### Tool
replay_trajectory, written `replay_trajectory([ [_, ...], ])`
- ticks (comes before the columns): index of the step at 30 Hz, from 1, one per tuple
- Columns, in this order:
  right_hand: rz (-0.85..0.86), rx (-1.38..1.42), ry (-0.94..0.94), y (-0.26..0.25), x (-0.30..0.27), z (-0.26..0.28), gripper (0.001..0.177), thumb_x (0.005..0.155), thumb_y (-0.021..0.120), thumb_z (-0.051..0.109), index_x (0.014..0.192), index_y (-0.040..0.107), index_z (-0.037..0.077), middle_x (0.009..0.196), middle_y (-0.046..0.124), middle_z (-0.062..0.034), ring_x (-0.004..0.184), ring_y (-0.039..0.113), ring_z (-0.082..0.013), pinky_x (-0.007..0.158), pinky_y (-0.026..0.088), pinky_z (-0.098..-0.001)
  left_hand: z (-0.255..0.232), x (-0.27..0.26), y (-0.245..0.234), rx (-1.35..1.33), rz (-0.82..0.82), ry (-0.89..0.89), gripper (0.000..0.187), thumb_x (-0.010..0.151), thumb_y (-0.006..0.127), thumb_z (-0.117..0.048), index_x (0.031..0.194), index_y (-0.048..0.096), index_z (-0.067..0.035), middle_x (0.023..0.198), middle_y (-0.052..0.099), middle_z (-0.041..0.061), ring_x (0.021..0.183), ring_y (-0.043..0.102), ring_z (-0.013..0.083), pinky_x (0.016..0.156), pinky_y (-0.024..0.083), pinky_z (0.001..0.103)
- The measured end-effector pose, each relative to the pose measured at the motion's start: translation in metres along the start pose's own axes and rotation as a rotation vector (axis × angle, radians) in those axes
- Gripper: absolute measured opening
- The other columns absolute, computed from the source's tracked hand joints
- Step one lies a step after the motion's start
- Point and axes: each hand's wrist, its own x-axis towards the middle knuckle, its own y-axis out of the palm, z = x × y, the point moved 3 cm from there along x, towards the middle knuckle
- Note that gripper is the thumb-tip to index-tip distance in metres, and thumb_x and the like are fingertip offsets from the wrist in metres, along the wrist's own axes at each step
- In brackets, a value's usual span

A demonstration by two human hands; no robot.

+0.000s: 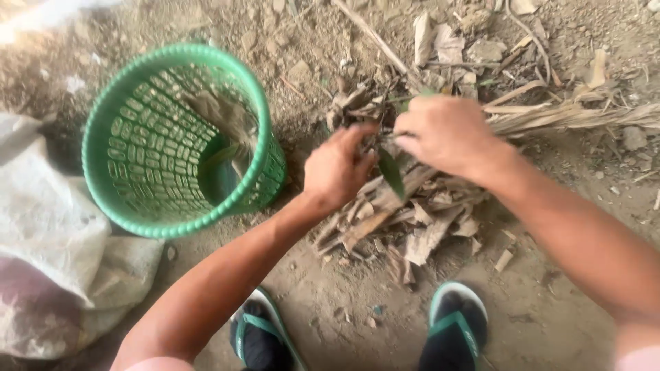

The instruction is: The recorder is picking up dry leaves and debris from the ground, placing them in a green basket, and then dumping the contents onto a burning pile of waste.

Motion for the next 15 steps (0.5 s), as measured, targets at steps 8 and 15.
replay_trajectory([
  [8,-0.509,0.234,-0.294,-0.151,0.048,0.065,0.017,0.090,0.082,0.022,0.101,0.080,0.009,0.089,0.073,-0.0108,0.070,0.067,-0.0212,0.060,0.052,-0.0333,-0.011,-0.045,-0.168,-0.069,-0.582,0.449,0.013,0.103,0.075,-0.010,0.112,0.071,-0.018,0.088,0.068,-0.001,0.066,0.065,0.0065,0.051,0.051,0.026],
  [15,-0.722,0.111,-0.666,-0.132,0.155,0.176,0.025,0.082,0.086,0.031,0.095,0.078,0.011,0.078,0.070,-0.0070,0.069,0.069,-0.0236,0.059,0.055,-0.0353,0.009,-0.103,-0.267,-0.093,-0.788,0.212,0.009,0.099,0.074,-0.007,0.106,0.068,-0.004,0.068,0.057,-0.003,0.054,0.051,0.0056,0.045,0.037,0.023],
])
